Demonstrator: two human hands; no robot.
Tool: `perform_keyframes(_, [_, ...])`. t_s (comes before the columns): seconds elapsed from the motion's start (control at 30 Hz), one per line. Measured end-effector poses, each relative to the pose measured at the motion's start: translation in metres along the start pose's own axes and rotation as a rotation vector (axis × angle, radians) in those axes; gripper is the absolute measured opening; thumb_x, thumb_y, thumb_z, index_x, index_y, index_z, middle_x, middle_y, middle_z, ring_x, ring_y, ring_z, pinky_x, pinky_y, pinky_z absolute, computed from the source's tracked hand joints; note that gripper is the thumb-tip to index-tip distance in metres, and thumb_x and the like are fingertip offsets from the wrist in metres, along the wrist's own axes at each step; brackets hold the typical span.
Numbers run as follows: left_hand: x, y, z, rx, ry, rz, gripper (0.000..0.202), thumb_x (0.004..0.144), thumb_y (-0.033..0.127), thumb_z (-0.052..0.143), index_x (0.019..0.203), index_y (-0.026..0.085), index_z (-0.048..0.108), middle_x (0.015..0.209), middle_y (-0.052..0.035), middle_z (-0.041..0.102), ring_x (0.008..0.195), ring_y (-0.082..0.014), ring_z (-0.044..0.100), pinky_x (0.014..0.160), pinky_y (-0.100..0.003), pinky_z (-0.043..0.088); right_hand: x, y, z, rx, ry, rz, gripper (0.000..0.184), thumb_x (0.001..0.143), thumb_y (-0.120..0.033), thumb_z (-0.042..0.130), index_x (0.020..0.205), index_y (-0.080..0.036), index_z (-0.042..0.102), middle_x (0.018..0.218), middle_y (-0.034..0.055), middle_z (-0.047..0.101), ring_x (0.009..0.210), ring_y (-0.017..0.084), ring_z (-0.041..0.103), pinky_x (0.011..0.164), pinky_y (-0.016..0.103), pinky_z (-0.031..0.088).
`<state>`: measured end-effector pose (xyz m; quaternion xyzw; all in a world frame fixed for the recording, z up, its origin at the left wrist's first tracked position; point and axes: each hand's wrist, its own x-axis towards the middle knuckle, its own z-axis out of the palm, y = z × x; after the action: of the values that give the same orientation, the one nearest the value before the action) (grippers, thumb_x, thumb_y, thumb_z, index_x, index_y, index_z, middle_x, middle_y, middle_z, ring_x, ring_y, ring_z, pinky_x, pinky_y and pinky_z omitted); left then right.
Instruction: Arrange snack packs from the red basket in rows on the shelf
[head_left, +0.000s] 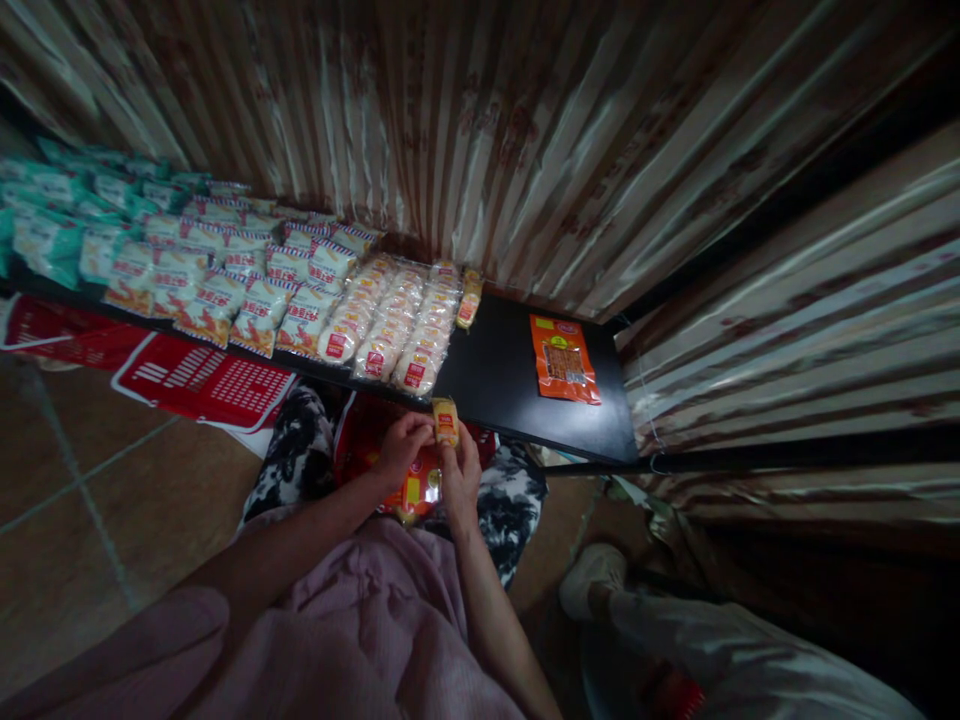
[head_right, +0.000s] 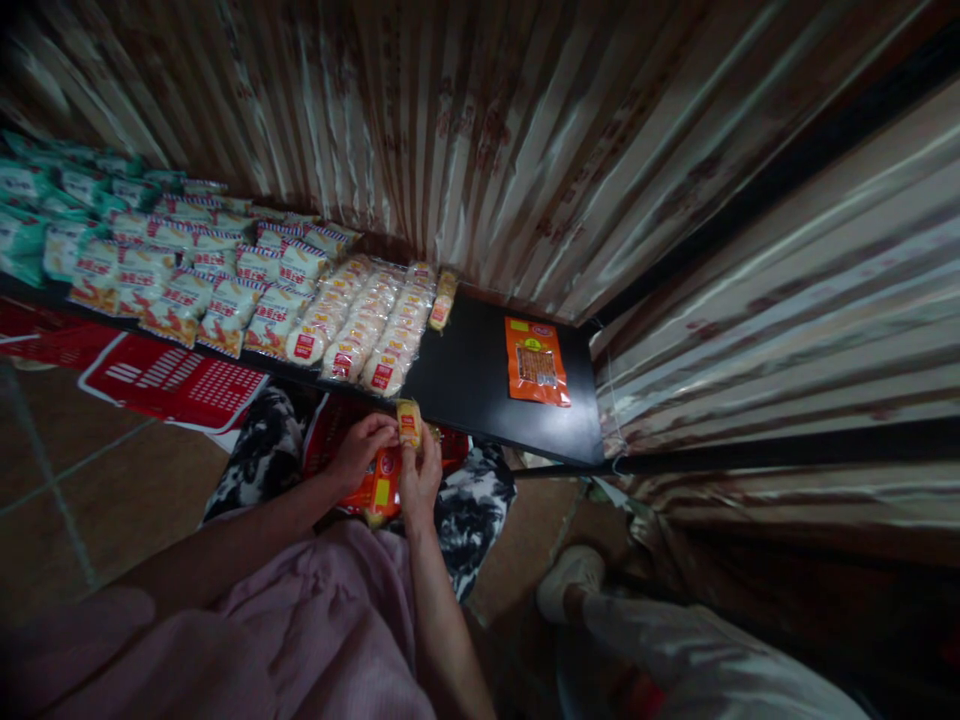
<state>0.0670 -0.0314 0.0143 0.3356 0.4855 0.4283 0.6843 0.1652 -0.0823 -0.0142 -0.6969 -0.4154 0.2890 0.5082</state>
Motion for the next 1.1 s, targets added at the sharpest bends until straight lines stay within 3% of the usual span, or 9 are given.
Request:
perform_keyframes(0.13, [-0.002, 0.003, 0.002, -0.017, 0.000, -0.010, 0.013, 0.066, 0.021, 0.062, 0.078, 0.015, 0.060, 0.079, -0.0036, 0.065, 0.072, -0.0138, 0.063, 0.074, -0.027, 0.050, 0.002, -0.006, -0.004, -0.007, 0.002, -0.010, 0.046, 0.081, -0.036, 0.047, 0.123, -0.018, 0.054, 0.120, 0.0096, 0.057, 0.111, 0.021, 0.051, 0.099, 0.039, 0.038])
perform_keyframes(0.27, [-0.004, 0.008, 0.003, -0.027, 0.047, -0.009, 0.025, 0.069, 0.023, 0.065, 0.091, 0.015, 0.057, 0.090, -0.0066, 0.065, 0.072, -0.0139, 0.064, 0.071, -0.028, 0.051, 0.006, -0.010, -0.008, 0.040, -0.009, -0.006, 0.047, 0.080, -0.035, 0.048, 0.123, -0.019, 0.055, 0.122, 0.0090, 0.057, 0.113, 0.021, 0.050, 0.098, 0.039, 0.038])
perform_keyframes(0.43, [-0.004, 0.015, 0.001, -0.028, 0.075, 0.020, 0.047, 0.067, 0.023, 0.065, 0.112, 0.019, 0.053, 0.097, -0.0058, 0.063, 0.080, -0.0157, 0.063, 0.070, -0.027, 0.051, 0.011, -0.016, -0.018, 0.099, -0.032, 0.072, 0.061, 0.074, -0.033, 0.053, 0.133, -0.016, 0.043, 0.116, 0.0083, 0.060, 0.098, 0.020, 0.057, 0.087, 0.034, 0.045])
perform_keyframes(0.63, [-0.003, 0.016, -0.001, 0.101, -0.009, 0.034, 0.022, 0.066, 0.020, 0.061, 0.087, 0.016, 0.065, 0.087, -0.0040, 0.066, 0.077, -0.0157, 0.060, 0.066, -0.024, 0.049, 0.018, -0.020, -0.024, 0.194, -0.037, 0.135, 0.068, 0.072, -0.034, 0.058, 0.134, -0.014, 0.038, 0.083, 0.0015, 0.064, 0.074, 0.015, 0.060, 0.071, 0.029, 0.049])
perform_keyframes(0.83, [0.000, 0.008, -0.002, 0.126, 0.019, 0.017, 0.018, 0.063, 0.019, 0.063, 0.081, 0.015, 0.063, 0.081, -0.0032, 0.066, 0.073, -0.0150, 0.060, 0.066, -0.025, 0.048, 0.023, -0.017, -0.018, 0.346, 0.018, 0.154, 0.070, 0.070, -0.039, 0.062, 0.131, -0.015, 0.038, 0.094, 0.0057, 0.064, 0.078, 0.015, 0.061, 0.072, 0.029, 0.050])
perform_keyframes(1.1, [0.005, -0.005, -0.003, 0.133, 0.035, 0.011, 0.020, 0.059, 0.021, 0.069, 0.076, 0.017, 0.060, 0.078, -0.0023, 0.065, 0.073, -0.0144, 0.060, 0.067, -0.024, 0.046, 0.020, -0.006, -0.007, 0.352, 0.022, 0.092, 0.052, 0.073, -0.038, 0.061, 0.118, -0.016, 0.049, 0.103, 0.0088, 0.063, 0.084, 0.015, 0.061, 0.078, 0.030, 0.050])
